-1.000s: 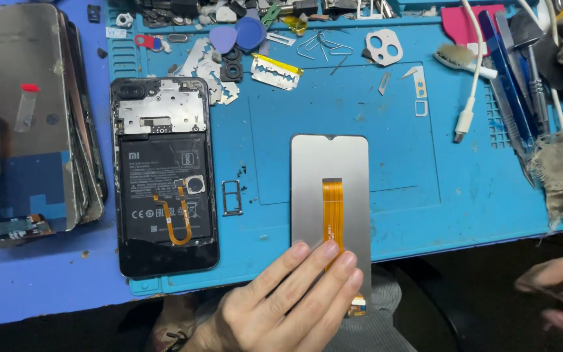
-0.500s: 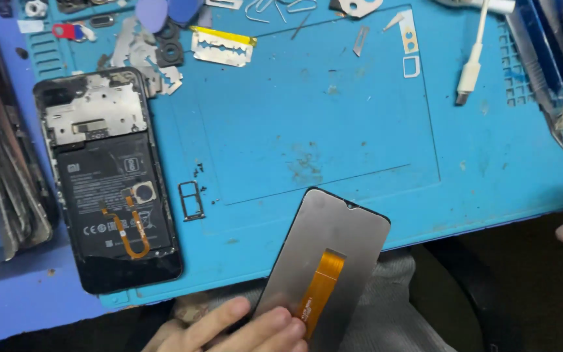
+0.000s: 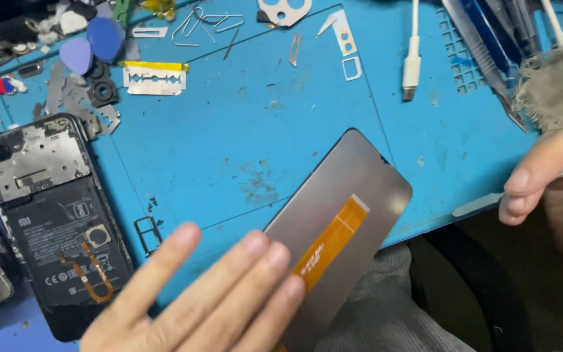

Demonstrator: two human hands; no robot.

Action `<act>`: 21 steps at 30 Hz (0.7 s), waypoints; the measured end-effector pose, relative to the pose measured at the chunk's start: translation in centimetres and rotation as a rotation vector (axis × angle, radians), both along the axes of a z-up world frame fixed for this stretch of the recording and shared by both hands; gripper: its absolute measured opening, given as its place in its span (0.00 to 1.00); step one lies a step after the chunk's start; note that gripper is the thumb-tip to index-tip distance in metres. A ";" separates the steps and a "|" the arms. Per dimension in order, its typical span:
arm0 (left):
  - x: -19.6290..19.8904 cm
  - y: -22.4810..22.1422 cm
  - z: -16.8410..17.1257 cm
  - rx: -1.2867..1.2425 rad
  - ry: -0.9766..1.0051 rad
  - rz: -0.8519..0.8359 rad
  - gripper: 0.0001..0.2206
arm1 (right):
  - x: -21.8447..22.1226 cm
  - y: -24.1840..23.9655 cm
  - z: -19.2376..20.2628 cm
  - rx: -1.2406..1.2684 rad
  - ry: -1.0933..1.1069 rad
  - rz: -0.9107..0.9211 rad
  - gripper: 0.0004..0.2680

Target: Cleaning adhesive residue from the edges of a replacement phone screen using a metal spatula.

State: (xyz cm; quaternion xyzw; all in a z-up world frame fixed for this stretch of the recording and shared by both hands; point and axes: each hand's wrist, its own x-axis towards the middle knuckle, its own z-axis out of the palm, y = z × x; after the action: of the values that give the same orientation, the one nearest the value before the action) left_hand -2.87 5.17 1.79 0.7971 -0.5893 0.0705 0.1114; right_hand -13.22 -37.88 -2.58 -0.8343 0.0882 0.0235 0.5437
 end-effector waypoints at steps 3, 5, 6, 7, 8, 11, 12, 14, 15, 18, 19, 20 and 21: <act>1.7 -0.7 0.6 -0.058 0.000 0.087 0.16 | -0.6 1.6 0.3 0.002 0.108 -0.069 0.23; 2.3 -0.1 0.9 0.249 -0.323 0.104 0.32 | 0.2 6.5 1.4 -0.288 0.007 -0.218 0.08; 2.3 -0.3 0.8 0.252 -0.317 0.098 0.32 | -0.3 7.0 1.4 -0.285 0.015 -0.223 0.08; 2.4 -0.6 0.7 0.242 -0.309 0.112 0.30 | -0.7 7.6 1.3 -0.327 -0.038 -0.209 0.04; 2.4 -0.8 0.7 0.231 -0.301 0.127 0.28 | -1.1 8.2 1.3 -0.369 -0.090 -0.195 0.05; 2.2 -1.8 0.6 0.201 -0.277 0.174 0.22 | -0.2 8.5 1.6 -0.490 -0.093 -0.083 0.06; 2.1 -2.3 0.6 0.202 -0.275 0.168 0.22 | -0.1 9.2 2.4 -0.488 -0.089 -0.088 0.06; 1.7 -3.3 0.5 0.166 -0.255 0.221 0.21 | 0.0 10.5 4.0 -0.454 0.006 -0.159 0.07; 1.4 -3.8 0.5 0.167 -0.256 0.216 0.21 | -0.2 10.2 3.4 -0.452 0.007 -0.164 0.07; 0.7 -6.1 0.1 0.126 -0.241 0.268 0.24 | -0.9 9.3 1.9 -0.437 -0.159 -0.116 0.11; 0.5 -7.3 -0.3 0.030 -0.211 0.305 0.23 | -1.2 9.1 1.6 -0.449 -0.195 -0.104 0.11; 0.4 -8.5 -0.8 -0.067 -0.180 0.341 0.23 | -1.5 8.9 1.3 -0.462 -0.231 -0.092 0.12; 0.3 -8.7 -1.0 -0.067 -0.179 0.341 0.23 | -1.7 9.3 1.7 -0.461 -0.230 -0.091 0.12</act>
State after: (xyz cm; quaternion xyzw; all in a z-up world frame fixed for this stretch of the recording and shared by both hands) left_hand -2.52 -3.55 0.74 0.8719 -0.4505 0.1784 0.0712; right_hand -14.89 -28.59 -0.89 -0.9286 0.0665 -0.1167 0.3460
